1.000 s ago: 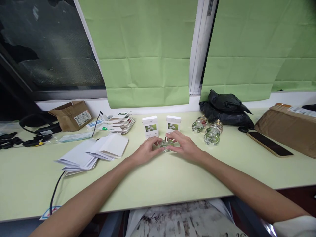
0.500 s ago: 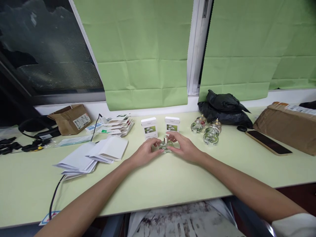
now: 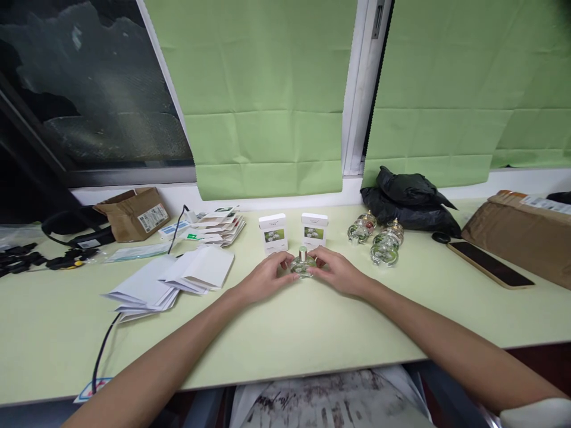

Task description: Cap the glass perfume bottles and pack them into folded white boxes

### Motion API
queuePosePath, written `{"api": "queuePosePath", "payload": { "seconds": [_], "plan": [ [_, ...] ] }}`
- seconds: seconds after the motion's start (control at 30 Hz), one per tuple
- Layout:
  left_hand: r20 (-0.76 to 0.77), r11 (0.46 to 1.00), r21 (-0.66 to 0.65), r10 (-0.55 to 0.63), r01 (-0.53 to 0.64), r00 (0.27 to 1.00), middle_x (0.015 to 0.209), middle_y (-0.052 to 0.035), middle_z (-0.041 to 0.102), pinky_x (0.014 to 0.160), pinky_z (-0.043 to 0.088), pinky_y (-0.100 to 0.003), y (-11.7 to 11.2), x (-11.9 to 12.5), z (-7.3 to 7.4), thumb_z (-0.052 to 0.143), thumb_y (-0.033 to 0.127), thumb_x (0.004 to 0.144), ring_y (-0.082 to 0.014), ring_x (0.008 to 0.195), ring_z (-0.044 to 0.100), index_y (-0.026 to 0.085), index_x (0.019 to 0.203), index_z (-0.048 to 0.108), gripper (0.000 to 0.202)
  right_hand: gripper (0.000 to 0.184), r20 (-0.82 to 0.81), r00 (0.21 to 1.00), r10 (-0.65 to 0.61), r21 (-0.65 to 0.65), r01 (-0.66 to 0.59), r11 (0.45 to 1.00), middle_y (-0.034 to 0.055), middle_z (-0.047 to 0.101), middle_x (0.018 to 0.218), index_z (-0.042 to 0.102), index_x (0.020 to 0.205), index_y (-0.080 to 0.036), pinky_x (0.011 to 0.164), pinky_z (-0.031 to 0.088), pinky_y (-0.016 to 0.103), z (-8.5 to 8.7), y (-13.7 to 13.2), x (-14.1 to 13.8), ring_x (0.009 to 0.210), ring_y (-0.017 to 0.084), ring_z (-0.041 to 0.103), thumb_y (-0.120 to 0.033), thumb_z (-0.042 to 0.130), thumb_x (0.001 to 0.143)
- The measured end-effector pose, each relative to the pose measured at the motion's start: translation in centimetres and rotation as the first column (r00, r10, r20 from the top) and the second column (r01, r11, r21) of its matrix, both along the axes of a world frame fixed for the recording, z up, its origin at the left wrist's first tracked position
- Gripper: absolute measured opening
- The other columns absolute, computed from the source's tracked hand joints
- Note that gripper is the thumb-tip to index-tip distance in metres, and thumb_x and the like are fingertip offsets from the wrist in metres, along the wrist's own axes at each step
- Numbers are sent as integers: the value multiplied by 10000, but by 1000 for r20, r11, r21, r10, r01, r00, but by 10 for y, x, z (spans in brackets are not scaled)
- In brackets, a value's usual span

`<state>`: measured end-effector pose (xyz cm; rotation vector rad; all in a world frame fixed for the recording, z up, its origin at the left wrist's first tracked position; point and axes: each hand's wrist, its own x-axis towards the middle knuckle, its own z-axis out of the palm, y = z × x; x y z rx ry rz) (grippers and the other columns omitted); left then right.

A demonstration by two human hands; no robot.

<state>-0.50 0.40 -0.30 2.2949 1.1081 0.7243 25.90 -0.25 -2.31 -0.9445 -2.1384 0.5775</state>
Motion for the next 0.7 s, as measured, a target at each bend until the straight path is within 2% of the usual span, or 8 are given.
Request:
{"api": "queuePosePath", "payload": {
  "seconds": [0.1,0.3,0.47,0.7],
  "plan": [
    [-25,1000,15,10,-10,1000,987,-32,660,742,469,-311,1,0,-1,650,498,953,-206,875,611,222,1109,653,317,290,-27,1000,-1,-42,0,999,61,691,1172,654,1248,-243,888,528,358,0,0,-1,947,207,646,-381,657,993],
    [-41,999,30,-15,16,999,1021,-50,666,800,483,-339,2,1,-4,640,520,957,-235,946,613,226,1139,657,346,287,-43,999,1,-71,-4,997,54,687,1137,670,1238,-243,846,519,350,0,0,-2,919,203,630,-383,662,988],
    [12,1000,10,-10,10,1000,1078,-56,678,801,491,-334,0,5,-5,652,519,952,-226,937,619,225,1217,641,396,298,-50,999,2,-65,-5,998,57,675,1159,662,1253,-237,819,518,337,-2,2,-4,914,194,631,-377,658,990],
    [12,999,34,-11,11,1000,962,-39,677,740,472,-324,0,9,0,643,534,947,-213,852,602,212,1105,670,359,308,-67,997,23,-51,-26,998,59,667,1159,652,1257,-242,842,534,352,-2,2,-7,927,197,639,-387,665,986]
  ]
}}
